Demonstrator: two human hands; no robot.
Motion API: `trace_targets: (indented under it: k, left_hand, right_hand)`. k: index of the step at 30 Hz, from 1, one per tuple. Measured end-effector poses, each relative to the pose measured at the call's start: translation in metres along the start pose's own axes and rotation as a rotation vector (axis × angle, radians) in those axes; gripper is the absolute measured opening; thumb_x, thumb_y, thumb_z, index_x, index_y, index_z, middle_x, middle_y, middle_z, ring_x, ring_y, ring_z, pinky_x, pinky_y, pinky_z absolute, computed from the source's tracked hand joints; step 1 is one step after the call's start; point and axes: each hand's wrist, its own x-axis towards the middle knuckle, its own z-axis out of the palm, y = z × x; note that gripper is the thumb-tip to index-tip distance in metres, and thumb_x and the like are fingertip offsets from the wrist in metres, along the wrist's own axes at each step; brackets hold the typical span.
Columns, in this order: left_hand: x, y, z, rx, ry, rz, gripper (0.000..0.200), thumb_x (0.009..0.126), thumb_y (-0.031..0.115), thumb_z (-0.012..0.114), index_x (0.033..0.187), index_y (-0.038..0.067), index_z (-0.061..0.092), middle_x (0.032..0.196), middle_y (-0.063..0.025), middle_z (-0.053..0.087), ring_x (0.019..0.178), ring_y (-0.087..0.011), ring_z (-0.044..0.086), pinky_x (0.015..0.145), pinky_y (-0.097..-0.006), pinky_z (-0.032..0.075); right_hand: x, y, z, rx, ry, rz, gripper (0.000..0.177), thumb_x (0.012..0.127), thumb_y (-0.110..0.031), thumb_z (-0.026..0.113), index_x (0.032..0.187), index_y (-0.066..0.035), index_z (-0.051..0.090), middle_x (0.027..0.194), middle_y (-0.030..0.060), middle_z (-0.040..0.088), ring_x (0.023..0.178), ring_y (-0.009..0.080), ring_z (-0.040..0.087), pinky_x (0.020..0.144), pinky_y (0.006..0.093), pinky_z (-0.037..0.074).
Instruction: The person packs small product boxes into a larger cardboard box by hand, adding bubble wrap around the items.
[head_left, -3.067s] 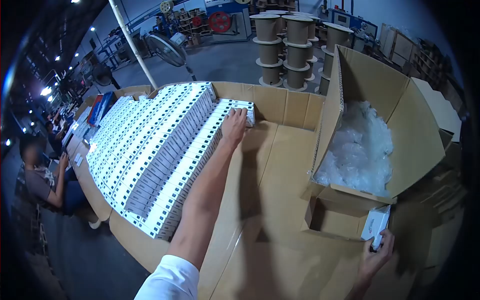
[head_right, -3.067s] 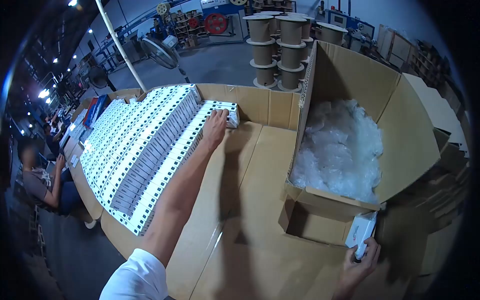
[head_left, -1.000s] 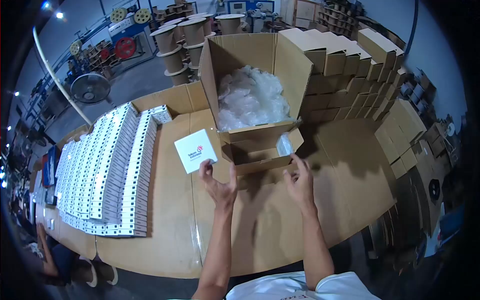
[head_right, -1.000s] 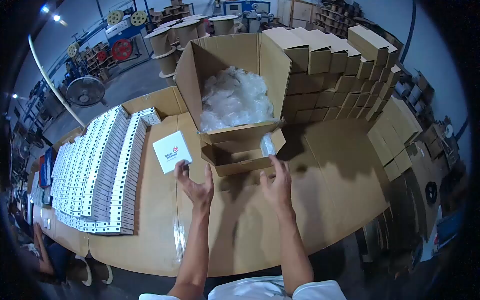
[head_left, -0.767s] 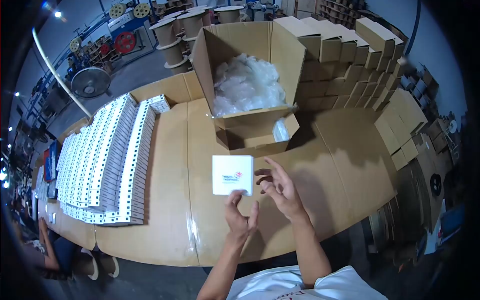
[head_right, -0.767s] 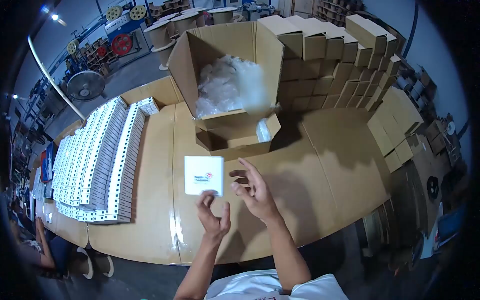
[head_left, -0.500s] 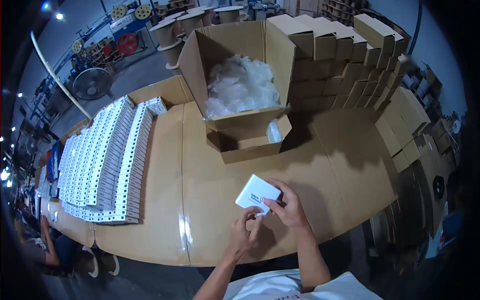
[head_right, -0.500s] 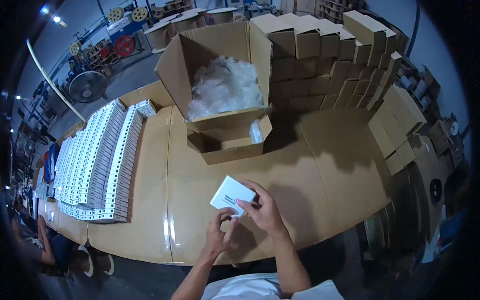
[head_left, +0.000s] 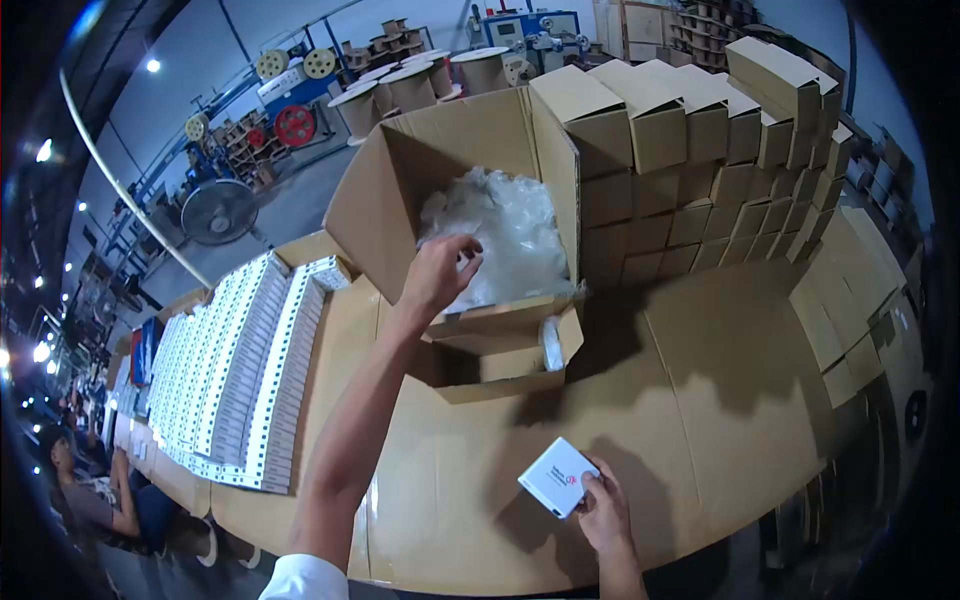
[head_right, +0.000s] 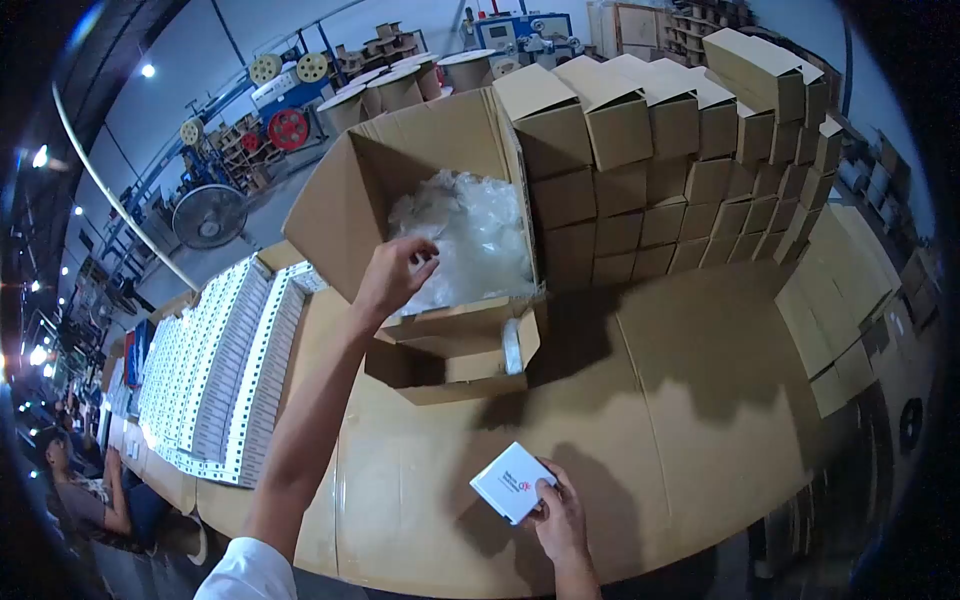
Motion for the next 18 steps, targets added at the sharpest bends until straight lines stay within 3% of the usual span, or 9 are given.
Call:
trace_targets:
  k: [1, 2, 6, 9, 10, 13, 14, 16, 18]
  left_hand:
    - [0.021, -0.012, 0.012, -0.020, -0.079, -0.071, 0.022, 0.082, 0.011, 0.076, 0.102, 0.003, 0.070, 0.093, -0.0145, 0.070, 0.088, -0.0299, 0.068, 0.082, -0.0401, 0.054]
    - [0.039, -0.022, 0.027, 0.055, -0.053, -0.027, 0.024, 0.081, 0.011, 0.076, 0.103, 0.004, 0.069, 0.099, -0.0142, 0.069, 0.094, -0.0310, 0.066, 0.087, -0.0410, 0.052]
    - [0.090, -0.042, 0.075, 0.271, 0.059, 0.133, 0.030, 0.079, 0.013, 0.076, 0.108, 0.008, 0.069, 0.112, -0.0130, 0.066, 0.107, -0.0341, 0.060, 0.099, -0.0435, 0.047]
    - [0.112, -0.060, 0.092, 0.375, -0.019, 0.078, 0.026, 0.082, 0.015, 0.072, 0.107, 0.008, 0.070, 0.111, -0.0126, 0.066, 0.107, -0.0345, 0.060, 0.097, -0.0436, 0.049]
    - [0.120, -0.069, 0.093, 0.429, -0.091, 0.054, 0.019, 0.085, 0.018, 0.068, 0.102, 0.009, 0.071, 0.104, -0.0145, 0.070, 0.101, -0.0359, 0.065, 0.088, -0.0449, 0.054]
    - [0.128, -0.077, 0.086, 0.224, -0.120, -0.138, 0.018, 0.086, 0.017, 0.066, 0.099, 0.005, 0.068, 0.093, -0.0215, 0.070, 0.089, -0.0410, 0.068, 0.080, -0.0496, 0.055]
    - [0.131, -0.086, 0.087, 0.148, 0.009, -0.087, 0.020, 0.089, 0.018, 0.064, 0.099, 0.001, 0.064, 0.085, -0.0267, 0.069, 0.084, -0.0448, 0.068, 0.077, -0.0517, 0.055]
    - [0.133, -0.080, 0.072, -0.006, 0.091, -0.166, 0.021, 0.090, 0.017, 0.063, 0.100, -0.001, 0.061, 0.088, -0.0272, 0.069, 0.087, -0.0450, 0.068, 0.078, -0.0505, 0.055]
    - [0.134, -0.072, 0.051, -0.090, 0.133, -0.289, 0.021, 0.091, 0.015, 0.063, 0.100, -0.004, 0.058, 0.090, -0.0263, 0.070, 0.089, -0.0402, 0.070, 0.077, -0.0448, 0.055]
  right_hand:
    - [0.004, 0.000, 0.000, 0.042, -0.004, -0.002, 0.039, 0.096, -0.006, 0.056, 0.134, -0.001, 0.050, 0.116, 0.0088, 0.061, 0.107, 0.0202, 0.062, 0.092, 0.0346, 0.053]
    - [0.015, 0.014, -0.008, 0.040, -0.035, -0.083, 0.033, 0.101, -0.010, 0.053, 0.132, -0.002, 0.050, 0.118, 0.0084, 0.058, 0.101, 0.0161, 0.062, 0.076, 0.0325, 0.057]
    - [0.022, 0.008, 0.003, -0.063, -0.025, 0.067, 0.043, 0.098, -0.003, 0.059, 0.135, -0.008, 0.039, 0.109, 0.0102, 0.057, 0.085, 0.0211, 0.066, 0.053, 0.0383, 0.060]
    - [0.017, -0.011, 0.023, -0.177, -0.091, 0.085, 0.045, 0.096, -0.003, 0.061, 0.135, -0.011, 0.039, 0.103, 0.0114, 0.058, 0.079, 0.0210, 0.067, 0.051, 0.0387, 0.059]
    - [0.017, -0.014, 0.026, -0.186, -0.109, 0.111, 0.049, 0.096, -0.003, 0.061, 0.137, -0.011, 0.035, 0.103, 0.0121, 0.058, 0.081, 0.0214, 0.067, 0.052, 0.0395, 0.059]
    - [0.011, -0.022, 0.039, -0.199, -0.071, 0.084, 0.036, 0.097, -0.005, 0.060, 0.131, -0.007, 0.047, 0.102, 0.0107, 0.058, 0.082, 0.0212, 0.068, 0.055, 0.0377, 0.060]
    - [0.010, -0.025, 0.039, -0.218, -0.086, 0.088, 0.042, 0.096, -0.008, 0.063, 0.135, -0.009, 0.046, 0.108, 0.0116, 0.059, 0.087, 0.0225, 0.067, 0.058, 0.0356, 0.058]
    - [0.008, -0.027, 0.040, -0.252, -0.116, 0.101, 0.055, 0.093, -0.013, 0.067, 0.143, -0.015, 0.045, 0.118, 0.0135, 0.061, 0.098, 0.0249, 0.064, 0.064, 0.0314, 0.056]
    - [0.006, -0.026, 0.047, -0.253, -0.086, 0.056, 0.047, 0.095, -0.012, 0.065, 0.139, -0.014, 0.047, 0.107, 0.0073, 0.061, 0.085, 0.0168, 0.062, 0.057, 0.0280, 0.052]
